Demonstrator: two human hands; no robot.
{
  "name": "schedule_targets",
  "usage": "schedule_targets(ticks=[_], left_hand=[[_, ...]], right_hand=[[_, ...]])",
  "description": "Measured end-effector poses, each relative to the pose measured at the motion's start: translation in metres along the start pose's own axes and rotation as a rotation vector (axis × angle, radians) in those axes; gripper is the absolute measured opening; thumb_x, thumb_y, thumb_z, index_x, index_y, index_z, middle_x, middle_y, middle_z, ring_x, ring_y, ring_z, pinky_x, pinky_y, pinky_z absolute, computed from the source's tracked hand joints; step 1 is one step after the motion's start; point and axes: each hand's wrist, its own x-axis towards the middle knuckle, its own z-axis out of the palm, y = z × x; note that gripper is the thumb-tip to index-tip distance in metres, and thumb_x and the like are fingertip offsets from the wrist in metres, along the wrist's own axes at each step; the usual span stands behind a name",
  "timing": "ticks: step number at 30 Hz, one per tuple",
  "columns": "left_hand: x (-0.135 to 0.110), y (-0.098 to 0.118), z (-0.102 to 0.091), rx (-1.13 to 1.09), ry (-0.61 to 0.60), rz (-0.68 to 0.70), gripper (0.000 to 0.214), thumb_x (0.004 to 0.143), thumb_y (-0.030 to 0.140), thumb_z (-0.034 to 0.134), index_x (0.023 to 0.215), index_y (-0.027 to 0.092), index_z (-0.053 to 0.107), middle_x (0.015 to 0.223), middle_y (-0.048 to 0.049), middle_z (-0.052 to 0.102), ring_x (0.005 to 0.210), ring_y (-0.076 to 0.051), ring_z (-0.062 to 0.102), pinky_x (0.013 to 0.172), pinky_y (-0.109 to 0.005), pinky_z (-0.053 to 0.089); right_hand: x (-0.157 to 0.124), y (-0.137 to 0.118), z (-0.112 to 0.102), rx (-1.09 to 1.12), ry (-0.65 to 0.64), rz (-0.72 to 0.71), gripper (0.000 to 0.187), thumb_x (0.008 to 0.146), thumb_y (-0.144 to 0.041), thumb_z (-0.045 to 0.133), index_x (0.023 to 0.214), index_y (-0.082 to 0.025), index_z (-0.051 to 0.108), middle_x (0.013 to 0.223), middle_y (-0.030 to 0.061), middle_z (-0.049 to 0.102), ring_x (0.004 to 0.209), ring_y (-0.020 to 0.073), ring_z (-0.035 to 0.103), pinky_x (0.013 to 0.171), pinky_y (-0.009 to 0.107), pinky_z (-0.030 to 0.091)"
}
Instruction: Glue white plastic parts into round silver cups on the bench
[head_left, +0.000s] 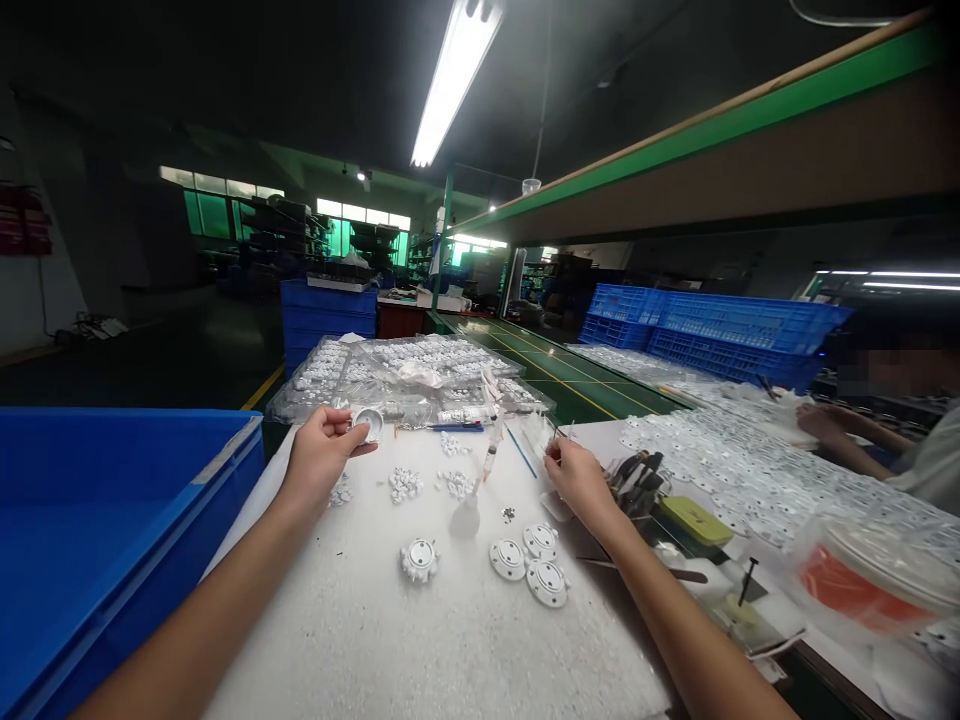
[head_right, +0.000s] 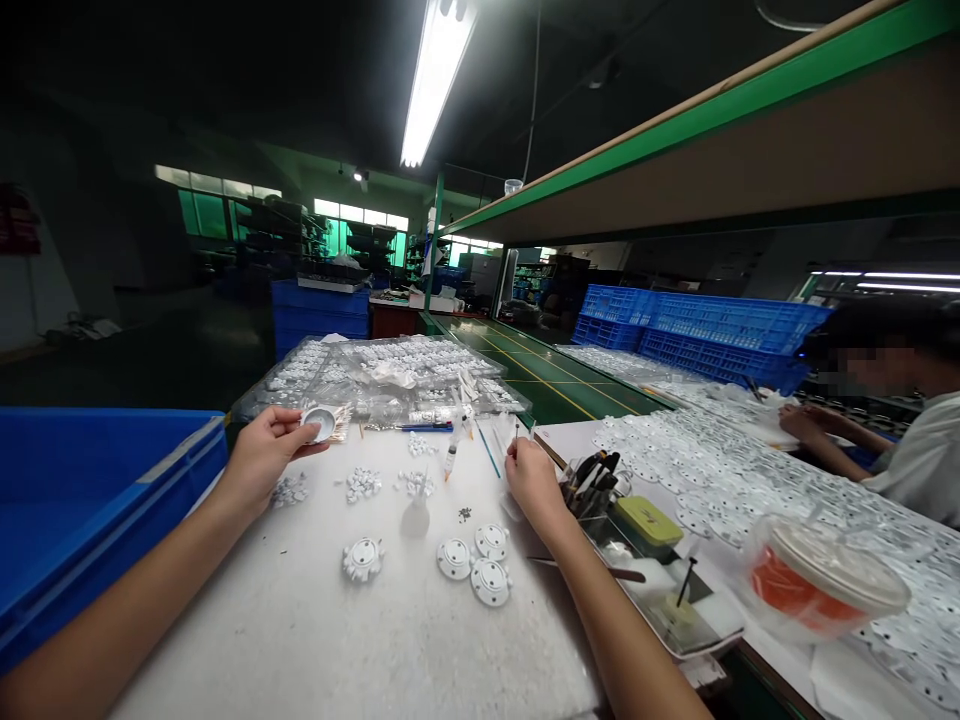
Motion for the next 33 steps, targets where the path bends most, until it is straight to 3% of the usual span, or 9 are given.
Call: schedule_targets(ticks=[11,16,21,25,30,33], left_hand=[[-0.002,0.002,0.000,0.038,-0.008,-0.044,0.032,0.065,0.025,0.075,0.085,0.016,0.052,0.077,-0.0001,0.059,0.074,-0.020,0.068,0.075,-0.034,0.060],[-0.006,0.010,0.005,0.027,0.015,-0.058,0.030,0.064,0.022,0.075,0.083,0.015,0.052,0.073,0.0014,0.057,0.071,-0.017,0.065,0.072,-0.032,0.061],[-0.006,0.010,0.006,0.010,0.014,-0.049,0.033,0.063,0.024,0.076,0.084,0.015,0.052,0.071,0.0024,0.055,0.070,-0.016,0.063,0.072,-0.033,0.061],[-0.007,0.010,0.005,-0.002,0.017,-0.047,0.036,0.062,0.026,0.077,0.085,0.015,0.052,0.070,0.0032,0.053,0.070,-0.015,0.062,0.074,-0.035,0.061],[-0.011,0.016,0.007,0.023,0.018,-0.072,0.037,0.061,0.026,0.077,0.085,0.015,0.051,0.071,0.0031,0.051,0.068,-0.015,0.062,0.075,-0.037,0.060],[-0.011,0.016,0.008,0.024,0.013,-0.068,0.037,0.062,0.027,0.077,0.085,0.015,0.051,0.072,0.0021,0.052,0.071,-0.016,0.063,0.075,-0.038,0.060]], right_hand=[[0.014,-0.023,0.007,0.120,-0.048,0.005,0.007,0.080,-0.008,0.055,0.078,-0.013,0.059,0.072,-0.0005,0.059,0.064,0.0118,0.053,0.064,0.024,0.040],[0.017,-0.033,0.010,0.113,-0.043,0.003,0.011,0.078,-0.005,0.053,0.077,-0.014,0.059,0.072,0.0023,0.062,0.066,0.0130,0.055,0.062,0.023,0.037],[0.009,-0.042,0.008,0.059,0.017,-0.020,0.014,0.078,-0.008,0.058,0.090,-0.015,0.061,0.080,0.0054,0.066,0.073,0.0173,0.058,0.061,0.024,0.032],[0.005,-0.055,-0.013,0.032,0.100,-0.057,0.005,0.082,-0.022,0.061,0.081,-0.017,0.062,0.081,0.0063,0.067,0.073,0.0190,0.058,0.059,0.026,0.030],[0.019,-0.075,-0.071,0.065,0.330,0.006,0.030,0.091,-0.043,0.047,0.084,-0.019,0.064,0.078,0.0067,0.067,0.070,0.0210,0.059,0.058,0.027,0.030],[0.021,-0.088,-0.091,0.269,0.518,-0.026,0.033,0.091,-0.045,0.048,0.079,-0.019,0.063,0.072,0.0046,0.067,0.065,0.0186,0.059,0.059,0.026,0.034]])
